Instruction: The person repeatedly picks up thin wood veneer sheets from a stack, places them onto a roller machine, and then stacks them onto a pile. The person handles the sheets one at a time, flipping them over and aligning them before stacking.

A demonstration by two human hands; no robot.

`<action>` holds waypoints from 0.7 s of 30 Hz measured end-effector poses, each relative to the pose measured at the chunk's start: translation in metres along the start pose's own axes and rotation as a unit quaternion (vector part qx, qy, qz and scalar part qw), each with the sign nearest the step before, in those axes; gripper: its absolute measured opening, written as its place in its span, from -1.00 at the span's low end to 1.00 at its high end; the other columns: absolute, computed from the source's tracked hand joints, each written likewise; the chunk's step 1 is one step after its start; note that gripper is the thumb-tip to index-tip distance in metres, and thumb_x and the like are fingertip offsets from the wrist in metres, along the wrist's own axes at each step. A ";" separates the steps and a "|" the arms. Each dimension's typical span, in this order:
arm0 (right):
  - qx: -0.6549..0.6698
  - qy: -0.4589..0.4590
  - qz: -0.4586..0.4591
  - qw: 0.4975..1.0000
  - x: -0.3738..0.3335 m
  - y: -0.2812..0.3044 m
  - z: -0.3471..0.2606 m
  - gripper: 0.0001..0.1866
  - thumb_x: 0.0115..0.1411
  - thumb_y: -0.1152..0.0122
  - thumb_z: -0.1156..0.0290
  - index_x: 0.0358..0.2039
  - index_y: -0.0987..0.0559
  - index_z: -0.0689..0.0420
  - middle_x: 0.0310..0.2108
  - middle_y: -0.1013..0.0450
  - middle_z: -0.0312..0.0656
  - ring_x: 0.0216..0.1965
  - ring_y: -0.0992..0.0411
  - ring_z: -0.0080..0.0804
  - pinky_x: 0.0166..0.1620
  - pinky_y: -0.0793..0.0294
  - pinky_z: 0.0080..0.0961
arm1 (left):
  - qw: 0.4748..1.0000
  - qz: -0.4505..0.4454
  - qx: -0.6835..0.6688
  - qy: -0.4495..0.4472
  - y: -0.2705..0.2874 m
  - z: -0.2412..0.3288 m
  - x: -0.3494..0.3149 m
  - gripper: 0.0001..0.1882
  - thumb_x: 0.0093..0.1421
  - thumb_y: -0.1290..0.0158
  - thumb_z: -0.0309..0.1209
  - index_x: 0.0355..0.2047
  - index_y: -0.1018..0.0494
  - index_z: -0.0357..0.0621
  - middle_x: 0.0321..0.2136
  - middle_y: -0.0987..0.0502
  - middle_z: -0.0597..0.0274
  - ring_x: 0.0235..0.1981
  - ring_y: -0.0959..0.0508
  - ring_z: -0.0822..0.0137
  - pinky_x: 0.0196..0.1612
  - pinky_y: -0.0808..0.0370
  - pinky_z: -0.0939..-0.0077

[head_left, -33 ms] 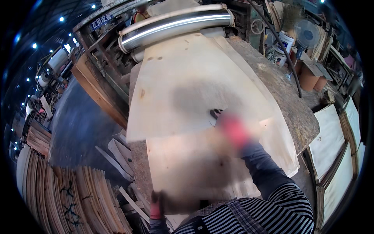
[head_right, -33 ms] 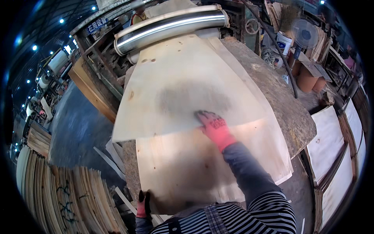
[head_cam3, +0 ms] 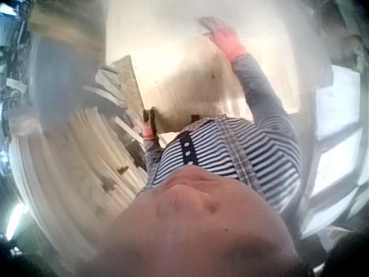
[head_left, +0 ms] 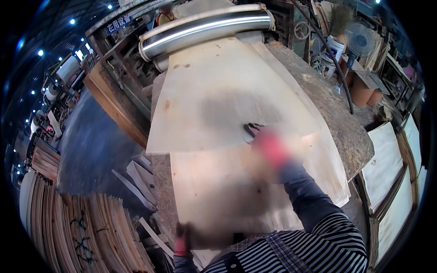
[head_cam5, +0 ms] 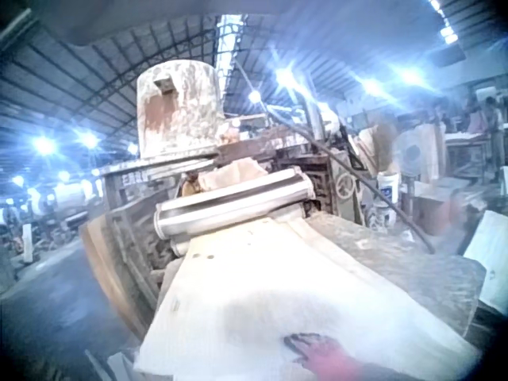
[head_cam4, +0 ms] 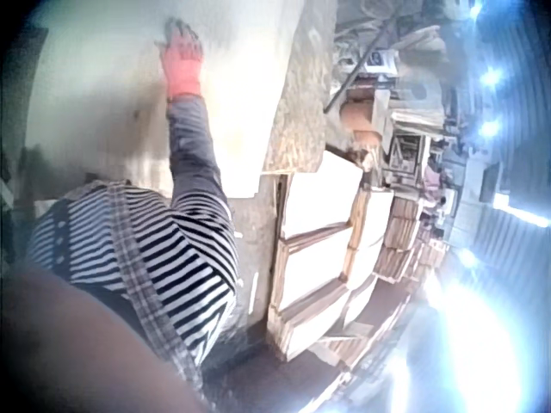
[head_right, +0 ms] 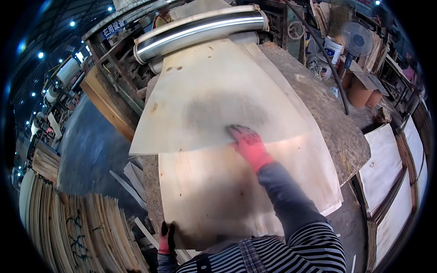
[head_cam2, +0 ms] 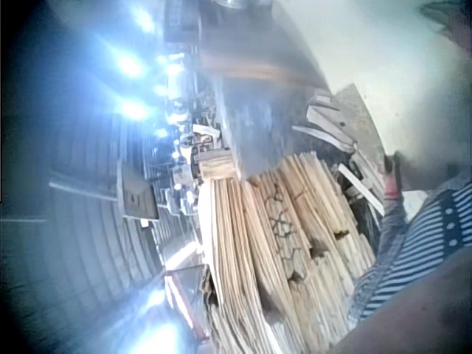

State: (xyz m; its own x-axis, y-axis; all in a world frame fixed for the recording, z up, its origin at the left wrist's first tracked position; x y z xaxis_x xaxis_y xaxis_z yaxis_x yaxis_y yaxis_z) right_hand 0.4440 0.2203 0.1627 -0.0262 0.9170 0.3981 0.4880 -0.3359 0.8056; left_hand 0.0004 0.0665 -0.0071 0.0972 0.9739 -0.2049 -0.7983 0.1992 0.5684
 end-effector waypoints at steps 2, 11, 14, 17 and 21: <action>-0.122 -0.004 0.014 0.992 0.013 -0.018 -0.001 -0.36 -0.01 -0.11 0.15 0.09 -0.23 0.06 0.09 -0.18 -0.04 0.12 -0.11 -0.09 0.17 0.00 -0.14 | 0.996 0.027 -0.056 0.058 0.000 -0.014 -0.003 -0.40 0.17 0.05 -0.19 0.14 -0.09 -0.19 0.02 -0.29 0.01 0.07 -0.27 0.30 0.08 -0.19 0.45; -0.010 0.100 -0.278 0.955 -0.189 -0.017 -0.100 -0.16 -0.10 -0.12 -0.13 0.13 -0.19 0.07 0.13 -0.08 0.05 0.19 0.06 0.05 0.21 0.21 0.03 | 0.945 -0.097 -0.312 0.025 0.026 0.099 -0.029 -0.37 0.08 0.01 -0.57 0.17 -0.05 -0.16 0.02 -0.31 0.17 -0.02 -0.35 0.34 -0.01 -0.33 0.49; -0.168 0.096 -0.363 0.912 -0.296 -0.049 -0.070 -0.10 -0.23 -0.27 -0.07 0.11 -0.23 0.07 0.14 -0.05 0.08 0.19 0.08 0.14 0.20 0.21 0.07 | 0.907 -0.188 -0.376 0.033 0.031 0.140 -0.028 -0.33 0.06 0.03 -0.65 0.18 -0.01 -0.18 0.02 -0.30 0.13 -0.04 -0.38 0.31 0.00 -0.36 0.44; 0.001 0.005 -0.237 0.972 -0.266 0.001 -0.093 -0.04 -0.36 -0.40 0.17 0.12 -0.20 0.08 0.16 0.01 0.08 0.17 0.06 0.19 0.17 0.10 0.08 | 0.899 -0.076 -0.425 -0.073 0.080 0.221 -0.017 -0.60 -0.02 0.02 -0.65 -0.10 -0.38 -0.31 -0.08 -0.39 -0.05 -0.12 -0.46 0.16 -0.06 -0.40 0.38; 0.088 -0.024 0.018 0.996 -0.259 0.088 -0.099 -0.23 -0.38 0.04 0.72 0.03 -0.32 0.19 0.12 -0.14 0.03 0.17 -0.08 -0.01 0.17 -0.10 -0.25 | 0.883 -0.041 -0.441 -0.155 0.116 0.252 -0.028 -0.59 0.02 0.05 -0.61 -0.05 -0.33 -0.31 -0.06 -0.36 -0.04 -0.10 -0.44 0.17 -0.04 -0.37 0.40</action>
State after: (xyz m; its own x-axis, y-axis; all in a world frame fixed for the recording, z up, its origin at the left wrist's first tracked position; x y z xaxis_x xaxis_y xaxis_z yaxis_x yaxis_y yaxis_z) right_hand 0.4077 -0.0678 0.1743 0.0339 0.9159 0.3999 0.6338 -0.3291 0.7000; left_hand 0.0552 0.0892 0.2656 0.2256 0.9702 0.0881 -0.9202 0.2419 -0.3079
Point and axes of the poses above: each hand's wrist, its own x-axis towards the middle knuckle, its own y-axis out of the back of the hand, z = x × y, the point moved 9 cm from there along x, towards the middle knuckle
